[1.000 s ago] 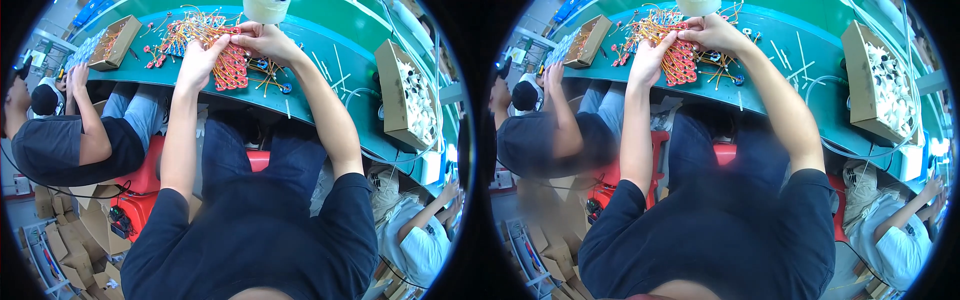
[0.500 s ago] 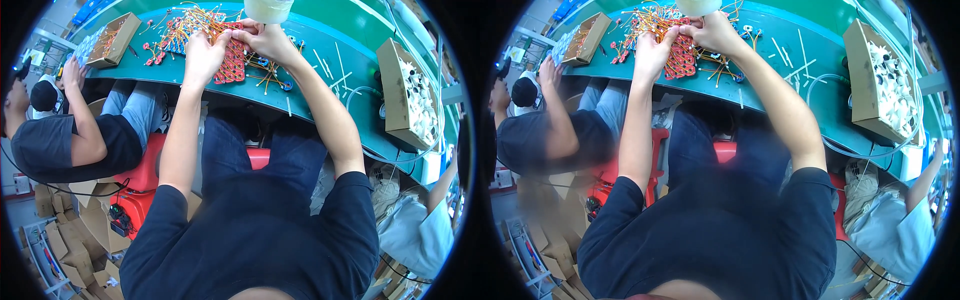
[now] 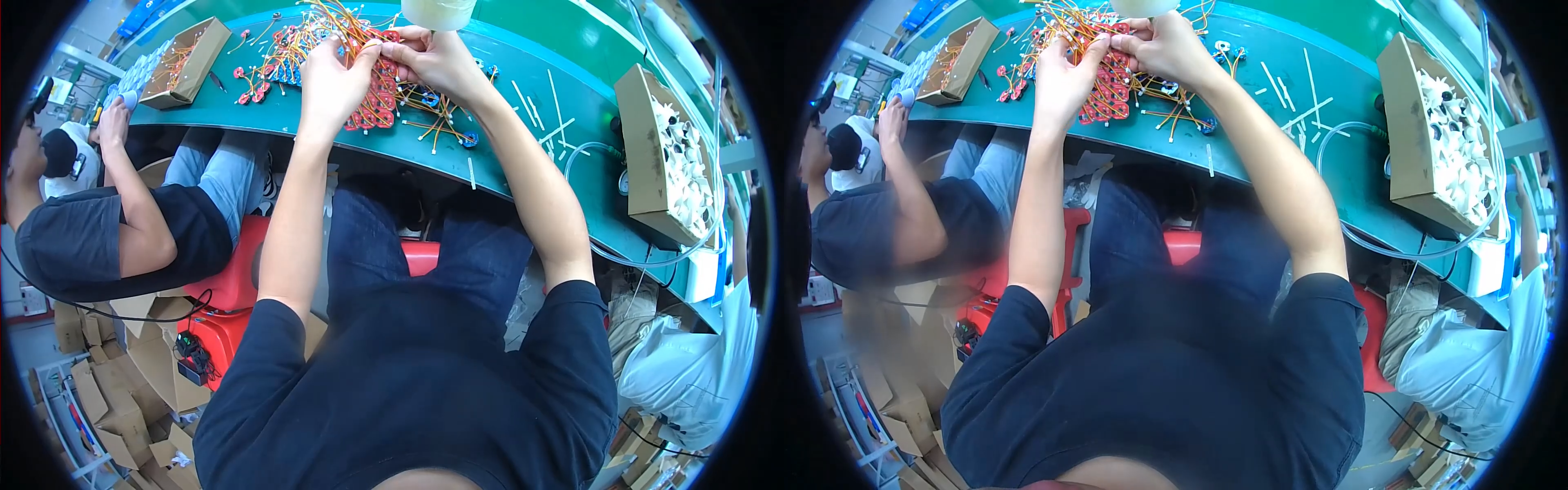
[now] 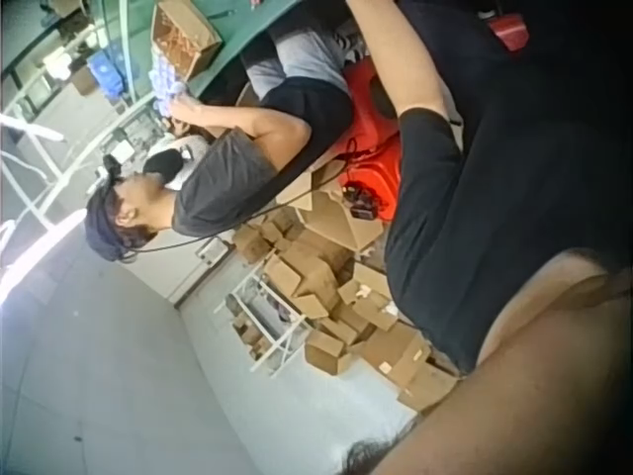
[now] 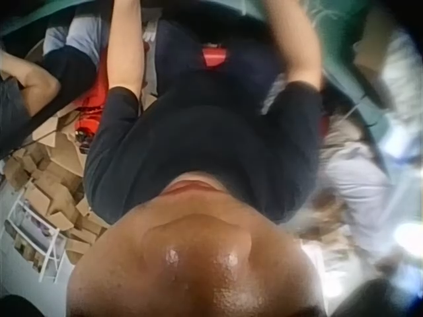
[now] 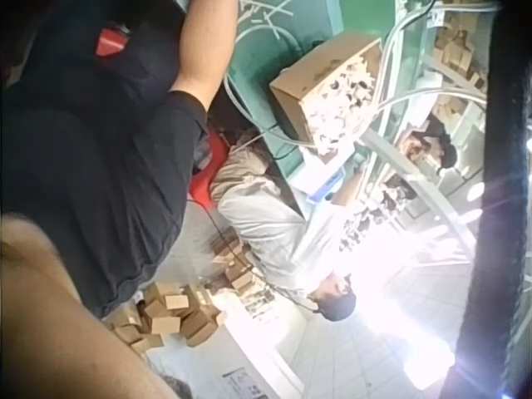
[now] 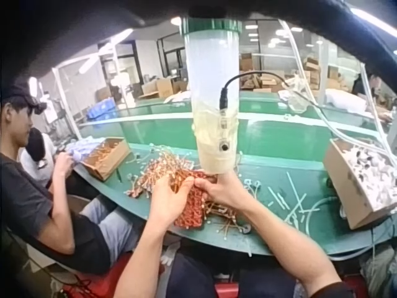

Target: The person inserts colored wires into circuit boards by hand, taking the wires from a plastic container and a cardboard box.

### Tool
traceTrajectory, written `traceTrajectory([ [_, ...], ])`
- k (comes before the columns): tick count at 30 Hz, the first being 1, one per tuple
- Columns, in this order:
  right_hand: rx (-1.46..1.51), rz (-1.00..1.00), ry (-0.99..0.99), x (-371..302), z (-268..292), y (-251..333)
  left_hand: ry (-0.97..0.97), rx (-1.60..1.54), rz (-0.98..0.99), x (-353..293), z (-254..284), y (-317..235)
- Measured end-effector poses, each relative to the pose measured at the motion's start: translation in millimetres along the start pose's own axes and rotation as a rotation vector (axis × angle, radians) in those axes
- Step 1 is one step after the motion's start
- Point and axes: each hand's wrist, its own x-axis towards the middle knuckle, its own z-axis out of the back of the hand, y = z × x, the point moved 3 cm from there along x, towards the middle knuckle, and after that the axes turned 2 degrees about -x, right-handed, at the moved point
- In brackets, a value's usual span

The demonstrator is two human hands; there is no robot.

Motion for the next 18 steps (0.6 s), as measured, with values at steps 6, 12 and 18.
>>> traceTrajectory([
  [6,0.225,-0.161,0.082,2.5,5.4,-7.3,0.302,-0.825,0.344,-9.7,-2.4,13.0],
  [12,0.091,0.001,0.027,3.9,3.8,-9.5,0.346,-0.771,0.248,-15.9,-8.1,6.5],
  [18,-0.107,0.152,-0.106,6.4,1.7,-11.4,0.329,-0.701,0.294,-13.3,-9.7,4.7],
])
